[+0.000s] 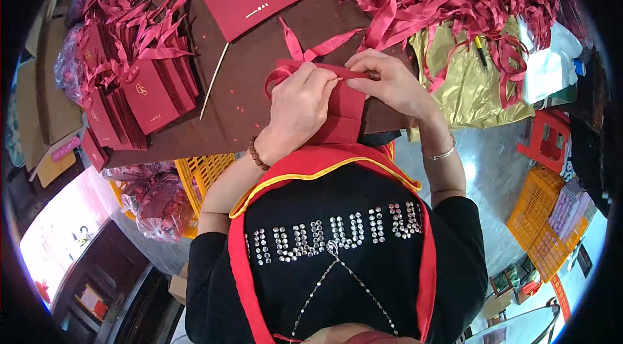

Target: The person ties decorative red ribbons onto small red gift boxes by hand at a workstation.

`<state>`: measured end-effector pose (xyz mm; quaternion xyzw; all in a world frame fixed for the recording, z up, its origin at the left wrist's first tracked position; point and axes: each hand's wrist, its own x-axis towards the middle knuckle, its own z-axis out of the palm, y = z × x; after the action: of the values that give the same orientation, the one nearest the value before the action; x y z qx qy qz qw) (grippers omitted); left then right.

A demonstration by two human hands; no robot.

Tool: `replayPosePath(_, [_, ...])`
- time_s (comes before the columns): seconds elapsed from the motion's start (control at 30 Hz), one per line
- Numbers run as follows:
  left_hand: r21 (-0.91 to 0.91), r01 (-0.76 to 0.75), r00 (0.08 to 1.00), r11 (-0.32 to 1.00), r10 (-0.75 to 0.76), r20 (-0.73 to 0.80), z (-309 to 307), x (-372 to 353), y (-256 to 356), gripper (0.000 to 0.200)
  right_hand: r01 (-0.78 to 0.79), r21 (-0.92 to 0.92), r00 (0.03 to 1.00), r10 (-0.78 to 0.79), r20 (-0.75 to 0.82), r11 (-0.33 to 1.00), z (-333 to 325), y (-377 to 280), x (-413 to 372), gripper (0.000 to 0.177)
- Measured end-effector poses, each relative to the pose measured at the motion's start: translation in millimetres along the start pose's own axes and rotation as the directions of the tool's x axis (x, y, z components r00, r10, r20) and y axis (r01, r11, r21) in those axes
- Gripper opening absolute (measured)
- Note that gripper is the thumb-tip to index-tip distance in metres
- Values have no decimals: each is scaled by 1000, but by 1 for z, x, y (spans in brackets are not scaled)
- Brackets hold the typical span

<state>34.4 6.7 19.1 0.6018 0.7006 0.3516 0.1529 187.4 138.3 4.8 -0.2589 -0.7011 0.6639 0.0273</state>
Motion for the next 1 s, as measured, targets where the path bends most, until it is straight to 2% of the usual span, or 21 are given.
replayPosePath(0.07, [6,-18,1000,1000,17,14,0,1,1,5,33,-22,999,-33,4,999,0,-1,0,20])
replayPosePath(0.17, [25,-25,999,999,24,32,0,2,2,4,-15,-29,1000,15,7,999,0,-2,0,21])
replayPosePath(0.23, [34,-39,999,999,38,38,-1,3,1,4,79,-104,997,-80,-9,991,1,1,1,21])
replayPosePath(0.5, [82,-63,997,995,58,60,-3,8,6,4,84,-173,993,-98,-71,981,6,-10,-3,19])
replayPosePath(0.57, [178,-100,992,979,84,91,-3,8,9,6,69,-180,994,-84,-75,981,7,-10,-4,19])
replayPosePath(0.63, [216,-126,989,968,105,104,-2,9,12,5,125,-206,985,-147,-95,971,9,-8,-4,19])
replayPosePath(0.77, [312,-200,978,929,169,122,0,8,16,11,118,-189,985,-139,-101,975,11,-11,-7,17])
replayPosePath(0.83, [326,-205,978,923,177,115,3,7,17,11,192,-177,970,-214,-111,965,12,-9,-8,16])
replayPosePath(0.93, [312,-227,974,923,210,86,5,1,10,8,127,-216,973,-163,-160,968,15,-13,-11,16])
replayPosePath(1.0, [288,-241,971,927,232,64,4,-2,3,6,135,-240,965,-183,-189,961,20,-4,-9,16])
